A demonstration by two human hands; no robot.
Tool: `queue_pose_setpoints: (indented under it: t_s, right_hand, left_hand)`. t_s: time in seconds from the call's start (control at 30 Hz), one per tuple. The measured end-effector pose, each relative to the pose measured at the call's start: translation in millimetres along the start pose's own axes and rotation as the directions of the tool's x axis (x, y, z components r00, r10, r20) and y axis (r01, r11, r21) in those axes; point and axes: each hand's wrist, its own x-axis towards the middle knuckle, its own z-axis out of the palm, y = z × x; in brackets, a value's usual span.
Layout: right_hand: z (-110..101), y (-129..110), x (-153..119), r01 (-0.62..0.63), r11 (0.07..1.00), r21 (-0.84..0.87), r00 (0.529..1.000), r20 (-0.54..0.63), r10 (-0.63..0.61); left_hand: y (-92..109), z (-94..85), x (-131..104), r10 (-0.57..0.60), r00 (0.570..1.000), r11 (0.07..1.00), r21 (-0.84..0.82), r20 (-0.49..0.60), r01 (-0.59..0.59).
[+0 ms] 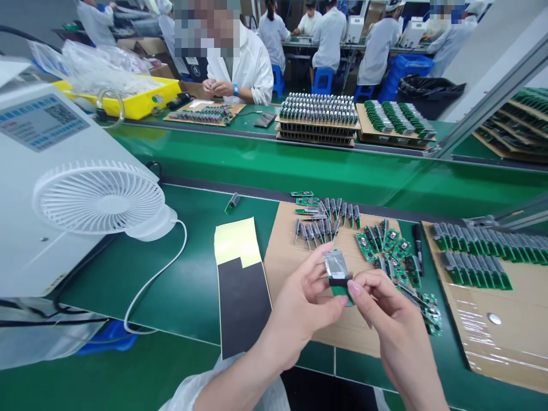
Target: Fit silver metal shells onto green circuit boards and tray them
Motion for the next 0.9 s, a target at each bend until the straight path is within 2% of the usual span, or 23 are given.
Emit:
queue_pose_setpoints:
  t_s: [0.47,0.9]
  right_hand:
    - [0.4,3.8,-2.2,-0.055,0.998,0.032,0.998,-0.012,0.055]
    - [0.2,4.0,-4.6,-0.062,0.998,0.023,0.998,-0.015,0.063]
  left_hand:
    - [-1.1,0.3,-1.2,0.033,0.999,0.999,-0.037,-0.034,-0.034]
    - [-3.1,-0.4,-0.8,0.068,0.998,0.996,-0.061,-0.010,-0.068]
